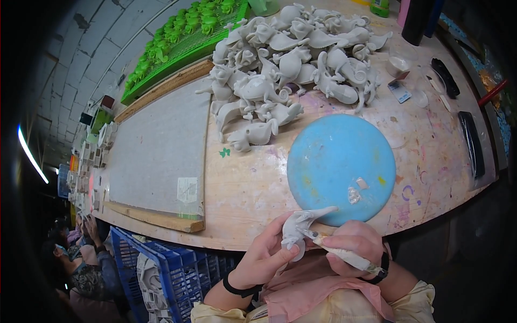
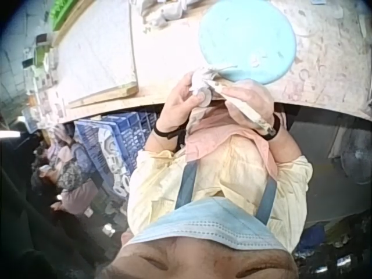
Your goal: The person is using a brush to apply paint or glue to small white plastic figurines on a workbench.
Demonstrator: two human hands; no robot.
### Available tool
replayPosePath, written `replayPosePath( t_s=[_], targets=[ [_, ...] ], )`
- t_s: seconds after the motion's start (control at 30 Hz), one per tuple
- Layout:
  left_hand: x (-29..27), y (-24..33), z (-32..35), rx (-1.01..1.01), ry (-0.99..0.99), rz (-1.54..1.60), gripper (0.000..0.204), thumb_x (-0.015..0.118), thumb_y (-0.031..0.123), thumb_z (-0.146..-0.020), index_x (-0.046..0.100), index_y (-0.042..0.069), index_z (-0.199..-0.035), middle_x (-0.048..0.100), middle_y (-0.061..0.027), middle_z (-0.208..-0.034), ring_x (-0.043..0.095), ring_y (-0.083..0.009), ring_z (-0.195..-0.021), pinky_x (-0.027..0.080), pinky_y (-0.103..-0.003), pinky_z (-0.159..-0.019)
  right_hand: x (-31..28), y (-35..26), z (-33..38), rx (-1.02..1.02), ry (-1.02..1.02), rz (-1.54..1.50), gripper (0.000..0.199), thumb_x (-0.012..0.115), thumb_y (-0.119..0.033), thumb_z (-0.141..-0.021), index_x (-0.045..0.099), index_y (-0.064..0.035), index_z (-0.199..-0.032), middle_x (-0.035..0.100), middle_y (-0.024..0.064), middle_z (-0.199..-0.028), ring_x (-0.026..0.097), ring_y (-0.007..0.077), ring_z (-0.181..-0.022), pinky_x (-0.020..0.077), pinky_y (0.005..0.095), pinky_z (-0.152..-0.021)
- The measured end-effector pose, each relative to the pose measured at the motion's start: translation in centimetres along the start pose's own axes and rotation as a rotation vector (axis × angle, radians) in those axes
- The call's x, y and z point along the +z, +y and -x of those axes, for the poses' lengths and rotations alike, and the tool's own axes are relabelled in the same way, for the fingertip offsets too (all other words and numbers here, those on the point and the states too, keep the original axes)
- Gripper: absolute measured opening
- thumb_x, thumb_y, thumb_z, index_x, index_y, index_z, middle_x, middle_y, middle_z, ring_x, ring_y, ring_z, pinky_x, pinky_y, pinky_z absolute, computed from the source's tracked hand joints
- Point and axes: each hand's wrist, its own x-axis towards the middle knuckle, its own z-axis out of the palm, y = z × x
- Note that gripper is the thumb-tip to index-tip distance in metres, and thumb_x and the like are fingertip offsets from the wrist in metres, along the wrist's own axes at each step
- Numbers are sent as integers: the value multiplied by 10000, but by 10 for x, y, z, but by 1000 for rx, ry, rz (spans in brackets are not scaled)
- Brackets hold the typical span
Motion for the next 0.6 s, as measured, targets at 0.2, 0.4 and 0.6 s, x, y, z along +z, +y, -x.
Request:
replayPosePath(
  t_s=[0.2,0.4,0.6],
  targets=[
    [0,-1,0,-16,22,11,639,630,157,-847,297,-28,-1359,540,-129,-1158,560,-215,-1050,461,-355,-911,-3,1,-1,-29,-44,-1,195,666,-107,-769,630,-9,-933,600,90,-743,573,212,-594,461,303,-525],
    [1,2,0,-16,12,10,635,625,150,-847,296,-29,-1359,553,-131,-1145,577,-219,-1026,463,-350,-904,-3,0,-2,-26,-38,-2,189,663,-123,-778,631,-4,-922,604,93,-738,582,215,-593,469,305,-526],
    [-1,-2,1,-10,23,14,643,627,168,-847,294,-32,-1360,547,-137,-1153,574,-217,-1030,465,-349,-899,-3,0,-1,1,-39,-28,177,659,-139,-786,637,-5,-900,615,93,-730,587,216,-588,467,299,-520]
  ],
)
